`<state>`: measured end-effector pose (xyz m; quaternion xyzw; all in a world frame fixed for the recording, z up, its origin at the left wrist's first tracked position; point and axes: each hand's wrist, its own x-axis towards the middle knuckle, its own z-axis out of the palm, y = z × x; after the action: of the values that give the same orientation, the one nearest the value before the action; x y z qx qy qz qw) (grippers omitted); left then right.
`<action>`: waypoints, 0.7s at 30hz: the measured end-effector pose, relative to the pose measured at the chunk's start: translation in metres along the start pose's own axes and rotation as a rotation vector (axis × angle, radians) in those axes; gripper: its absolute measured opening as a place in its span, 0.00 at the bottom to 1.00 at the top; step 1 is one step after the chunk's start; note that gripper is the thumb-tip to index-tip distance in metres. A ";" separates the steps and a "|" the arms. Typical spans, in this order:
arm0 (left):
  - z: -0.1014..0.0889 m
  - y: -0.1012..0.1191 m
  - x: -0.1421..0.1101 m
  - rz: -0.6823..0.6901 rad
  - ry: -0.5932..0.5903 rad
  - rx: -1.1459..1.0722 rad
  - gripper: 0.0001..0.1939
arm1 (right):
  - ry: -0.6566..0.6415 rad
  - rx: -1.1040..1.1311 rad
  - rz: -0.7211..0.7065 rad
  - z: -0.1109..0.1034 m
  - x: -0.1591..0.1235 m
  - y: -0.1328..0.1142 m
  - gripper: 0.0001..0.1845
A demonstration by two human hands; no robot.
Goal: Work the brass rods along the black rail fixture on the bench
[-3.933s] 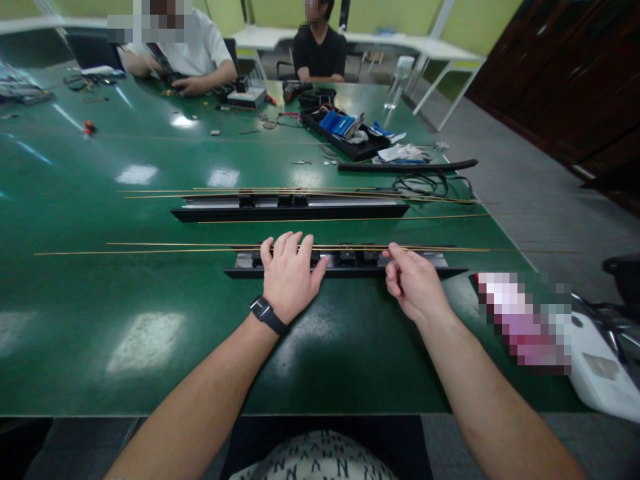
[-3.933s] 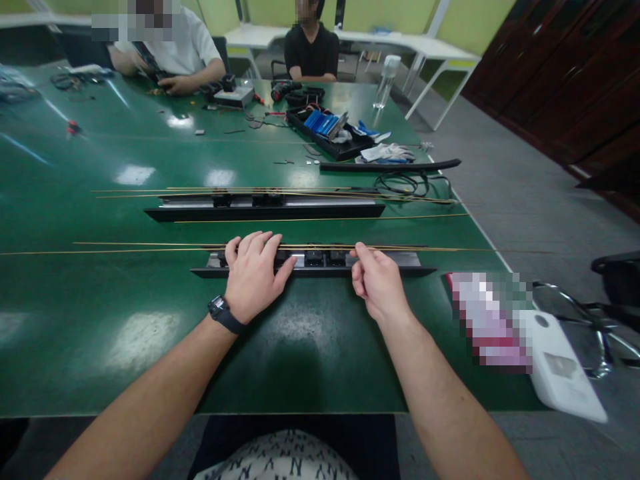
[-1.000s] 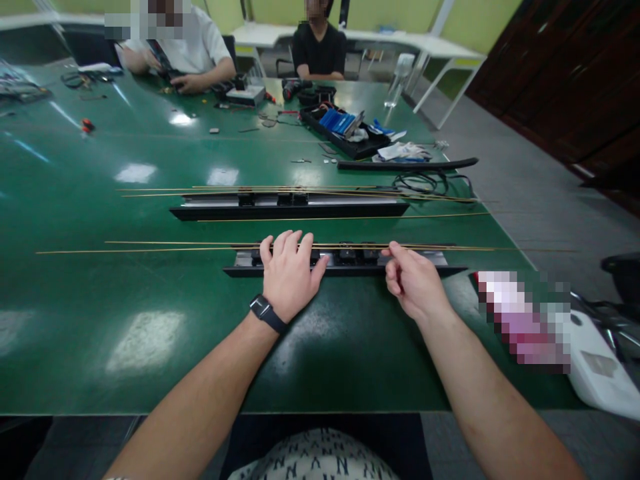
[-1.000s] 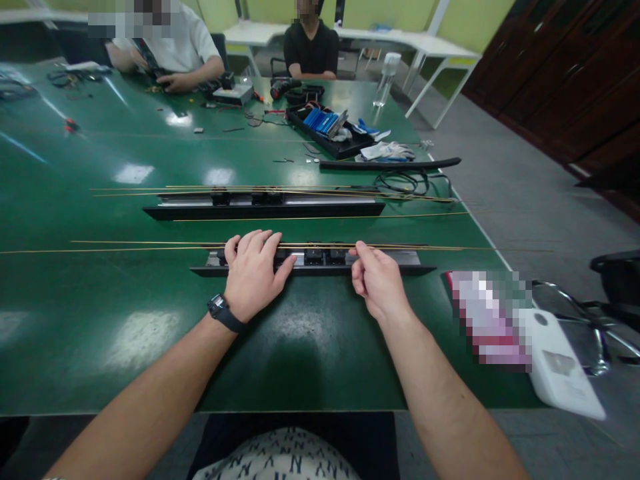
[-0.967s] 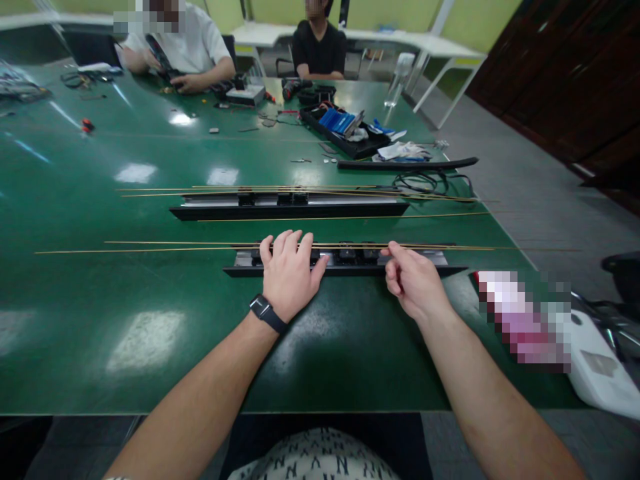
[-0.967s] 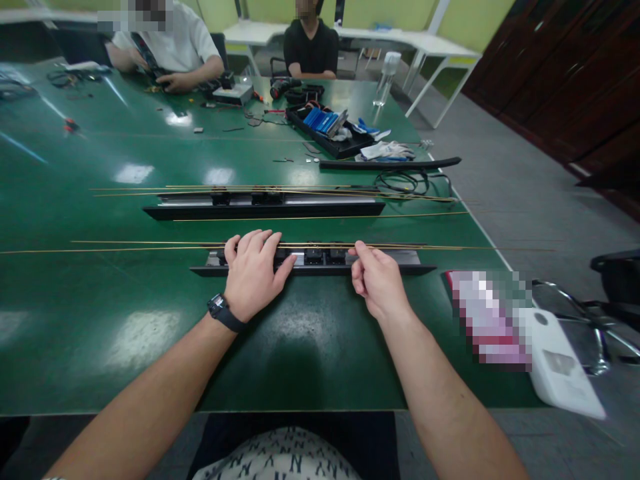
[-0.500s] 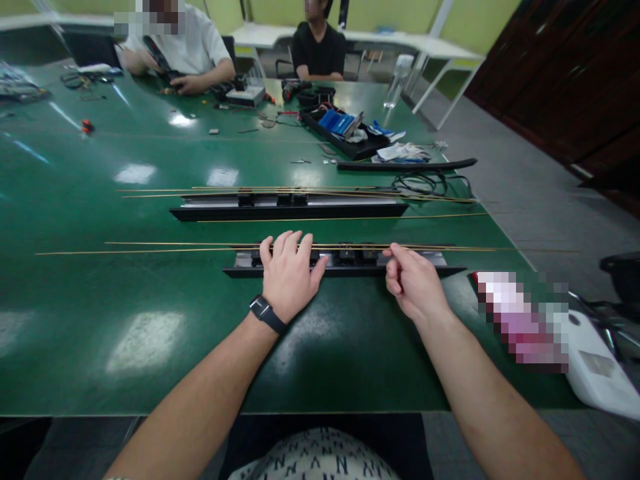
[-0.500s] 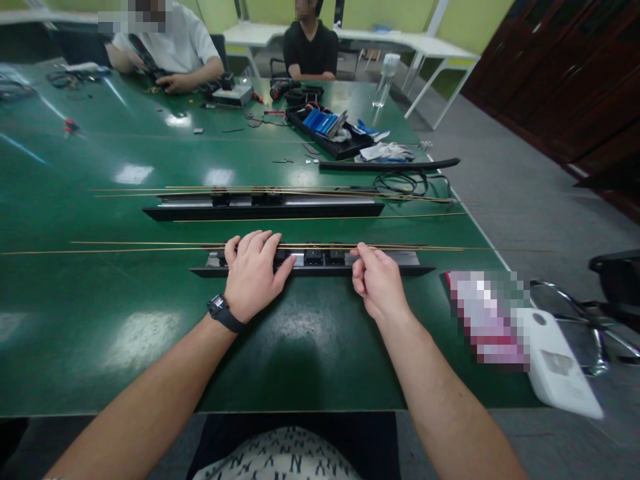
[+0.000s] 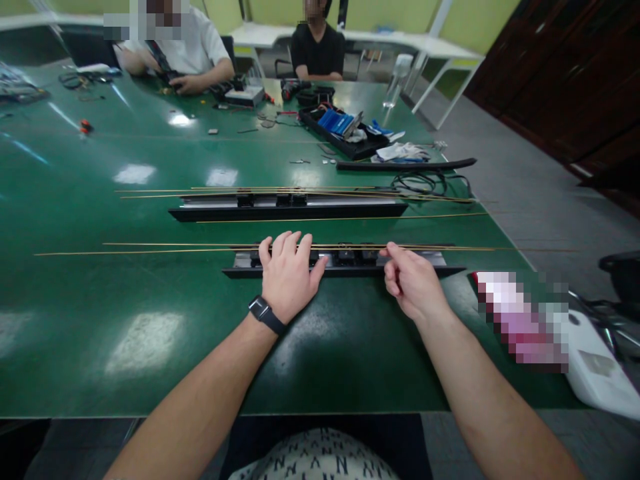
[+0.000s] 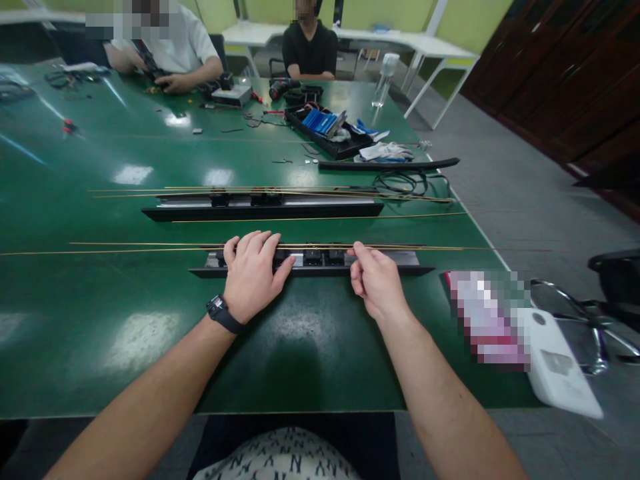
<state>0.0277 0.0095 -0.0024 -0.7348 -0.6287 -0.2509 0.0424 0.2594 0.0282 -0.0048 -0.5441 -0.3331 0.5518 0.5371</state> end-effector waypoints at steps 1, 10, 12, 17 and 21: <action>0.000 0.000 0.000 0.000 -0.001 -0.002 0.23 | 0.001 -0.001 -0.001 0.000 0.000 0.000 0.20; 0.000 0.000 0.000 0.006 0.004 0.003 0.24 | 0.006 0.027 -0.003 0.001 0.000 0.000 0.19; 0.001 0.000 0.000 0.004 0.006 0.001 0.24 | 0.012 0.038 -0.003 0.001 0.000 0.000 0.18; -0.001 0.000 0.000 0.005 0.000 0.001 0.24 | 0.022 0.049 -0.011 0.000 -0.001 0.000 0.17; -0.001 0.000 0.000 0.007 0.001 -0.001 0.24 | 0.028 0.043 -0.011 0.001 0.000 0.001 0.17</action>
<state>0.0276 0.0094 -0.0015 -0.7370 -0.6260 -0.2512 0.0432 0.2585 0.0277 -0.0057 -0.5383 -0.3165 0.5480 0.5565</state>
